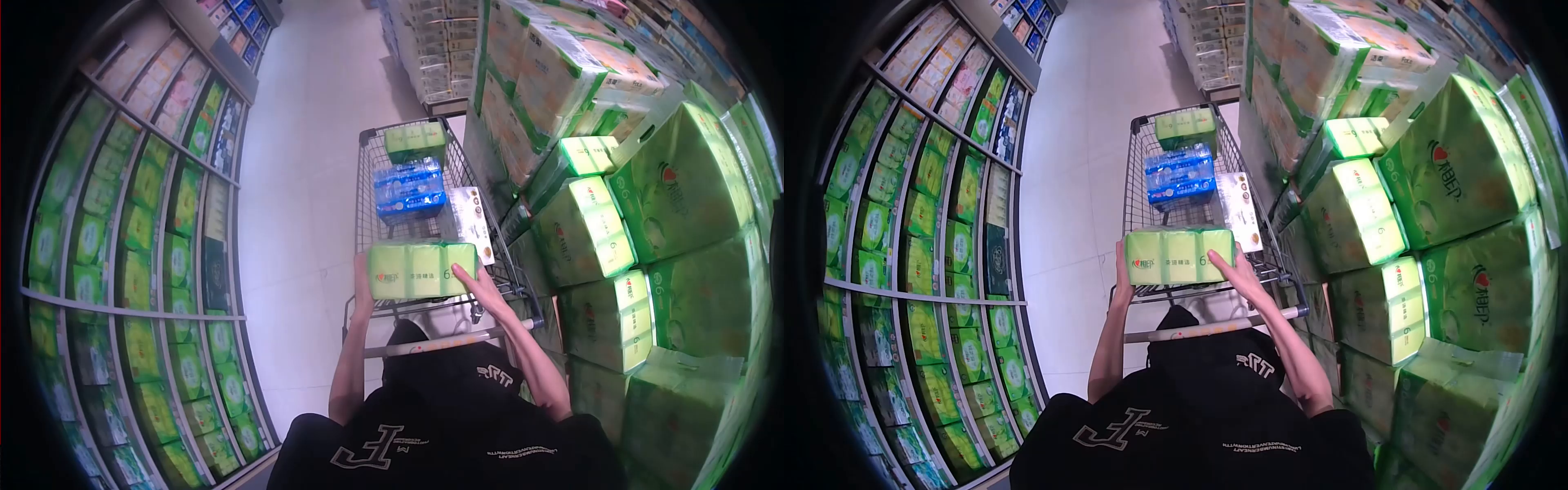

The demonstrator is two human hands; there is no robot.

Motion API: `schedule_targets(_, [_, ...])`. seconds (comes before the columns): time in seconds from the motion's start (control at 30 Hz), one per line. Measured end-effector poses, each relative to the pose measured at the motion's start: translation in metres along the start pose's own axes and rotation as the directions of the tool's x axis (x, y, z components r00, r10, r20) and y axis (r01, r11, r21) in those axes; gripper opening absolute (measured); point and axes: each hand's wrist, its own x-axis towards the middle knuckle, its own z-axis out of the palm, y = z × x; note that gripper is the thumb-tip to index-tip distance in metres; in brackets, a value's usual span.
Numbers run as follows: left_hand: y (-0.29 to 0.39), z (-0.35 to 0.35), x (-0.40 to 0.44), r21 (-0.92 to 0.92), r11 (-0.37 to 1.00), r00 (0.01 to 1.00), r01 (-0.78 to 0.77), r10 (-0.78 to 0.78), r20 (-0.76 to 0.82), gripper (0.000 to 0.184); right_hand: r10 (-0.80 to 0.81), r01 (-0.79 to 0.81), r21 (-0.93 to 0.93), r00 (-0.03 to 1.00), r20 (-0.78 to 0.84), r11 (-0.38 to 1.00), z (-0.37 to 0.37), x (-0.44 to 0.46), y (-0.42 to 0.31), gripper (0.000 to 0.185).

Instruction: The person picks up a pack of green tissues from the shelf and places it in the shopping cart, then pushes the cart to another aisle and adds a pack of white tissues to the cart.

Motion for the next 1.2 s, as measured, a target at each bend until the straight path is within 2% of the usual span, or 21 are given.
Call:
schedule_targets(0.03, [-0.019, -0.008, 0.003, 0.002, 1.000, 1.000, 0.021, -0.021, 0.001, 0.040, 0.036, -0.035, -0.025, 0.999, 0.022, 0.999, 0.000, 0.006, -0.001, 0.088])
schedule_targets(0.1, [-0.045, -0.022, 0.003, 0.254, 0.963, 0.995, 0.096, -0.100, 0.002, 0.043, 0.107, -0.102, -0.088, 0.992, 0.065, 0.991, 0.001, 0.021, 0.004, 0.088])
schedule_targets(0.13, [-0.052, -0.024, 0.004, 0.172, 0.947, 0.962, 0.270, -0.272, -0.010, 0.049, 0.135, -0.124, -0.135, 0.988, 0.073, 0.983, 0.002, 0.027, 0.009, 0.089])
schedule_targets(0.17, [-0.059, -0.024, 0.004, 0.170, 0.943, 0.957, 0.286, -0.289, -0.009, 0.049, 0.159, -0.142, -0.181, 0.984, 0.080, 0.973, 0.003, 0.034, 0.014, 0.090])
schedule_targets(0.2, [-0.058, -0.021, 0.002, 0.011, 0.903, 0.901, 0.430, -0.430, 0.058, 0.053, 0.174, -0.158, -0.182, 0.982, 0.078, 0.971, 0.005, 0.042, 0.025, 0.090])
schedule_targets(0.23, [-0.063, -0.020, 0.002, -0.133, 0.815, 0.824, 0.564, -0.547, 0.146, 0.056, 0.134, -0.101, -0.291, 0.986, 0.096, 0.951, 0.009, 0.052, 0.039, 0.090])
schedule_targets(0.27, [-0.075, -0.023, 0.002, -0.131, 0.786, 0.795, 0.604, -0.585, 0.160, 0.059, 0.094, -0.041, -0.394, 0.989, 0.117, 0.918, 0.011, 0.059, 0.053, 0.090])
schedule_targets(0.37, [-0.103, -0.021, 0.004, -0.121, 0.849, 0.845, 0.514, -0.477, 0.243, 0.059, 0.275, -0.180, -0.466, 0.950, 0.145, 0.867, 0.015, 0.066, 0.044, 0.088])
schedule_targets(0.43, [-0.104, -0.019, 0.013, -0.138, 0.816, 0.811, 0.561, -0.508, 0.289, 0.054, 0.281, -0.202, -0.462, 0.953, 0.110, 0.864, 0.021, 0.076, 0.059, 0.087])
schedule_targets(0.5, [-0.095, -0.016, 0.016, 0.193, 0.854, 0.820, 0.482, -0.518, 0.243, 0.050, 0.275, -0.193, -0.488, 0.956, 0.102, 0.851, 0.028, 0.090, 0.081, 0.090])
schedule_targets(0.57, [-0.101, -0.011, 0.021, 0.132, 0.844, 0.815, 0.520, -0.537, 0.218, 0.045, 0.267, -0.173, -0.505, 0.956, 0.120, 0.845, 0.040, 0.115, 0.132, 0.099])
schedule_targets(0.63, [-0.130, -0.013, 0.024, 0.090, 0.848, 0.830, 0.523, -0.530, 0.172, 0.047, 0.339, -0.236, -0.689, 0.941, 0.014, 0.685, 0.048, 0.119, 0.142, 0.106])
schedule_targets(0.7, [-0.170, -0.023, 0.023, 0.075, 0.841, 0.831, 0.535, -0.540, 0.134, 0.047, 0.407, -0.280, -0.698, 0.913, 0.019, 0.659, 0.049, 0.119, 0.140, 0.109])
schedule_targets(0.77, [-0.210, -0.034, 0.020, 0.281, 0.866, 0.866, 0.414, -0.470, 0.172, 0.048, 0.462, -0.257, -0.724, 0.882, 0.095, 0.640, 0.047, 0.115, 0.139, 0.107])
schedule_targets(0.8, [-0.204, -0.028, 0.016, 0.316, 0.838, 0.864, 0.445, -0.495, 0.093, 0.048, 0.445, -0.245, -0.714, 0.890, 0.103, 0.655, 0.047, 0.112, 0.138, 0.110])
schedule_targets(0.83, [-0.212, -0.026, 0.015, 0.286, 0.825, 0.843, 0.487, -0.530, 0.095, 0.048, 0.470, -0.283, -0.735, 0.881, 0.056, 0.616, 0.052, 0.114, 0.153, 0.102])
schedule_targets(0.9, [-0.250, -0.032, 0.018, 0.303, 0.825, 0.832, 0.477, -0.535, 0.146, 0.046, 0.541, -0.202, -0.766, 0.813, 0.216, 0.610, 0.046, 0.114, 0.155, 0.095])
schedule_targets(0.93, [-0.212, -0.017, 0.016, 0.235, 0.836, 0.816, 0.495, -0.540, 0.205, 0.046, 0.510, -0.191, -0.772, 0.838, 0.193, 0.606, 0.049, 0.113, 0.167, 0.089])
schedule_targets(0.97, [-0.229, -0.022, 0.018, 0.255, 0.811, 0.802, 0.526, -0.573, 0.170, 0.046, 0.480, -0.179, -0.779, 0.860, 0.172, 0.601, 0.052, 0.110, 0.174, 0.083])
schedule_targets(1.07, [-0.180, -0.013, 0.015, 0.348, 0.789, 0.777, 0.506, -0.592, 0.214, 0.047, 0.412, -0.150, -0.761, 0.896, 0.164, 0.631, 0.050, 0.111, 0.176, 0.075])
schedule_targets(1.2, [-0.184, -0.034, 0.026, 0.353, 0.826, 0.742, 0.440, -0.556, 0.375, 0.050, 0.486, -0.141, -0.750, 0.834, 0.261, 0.646, 0.036, 0.108, 0.143, 0.066])
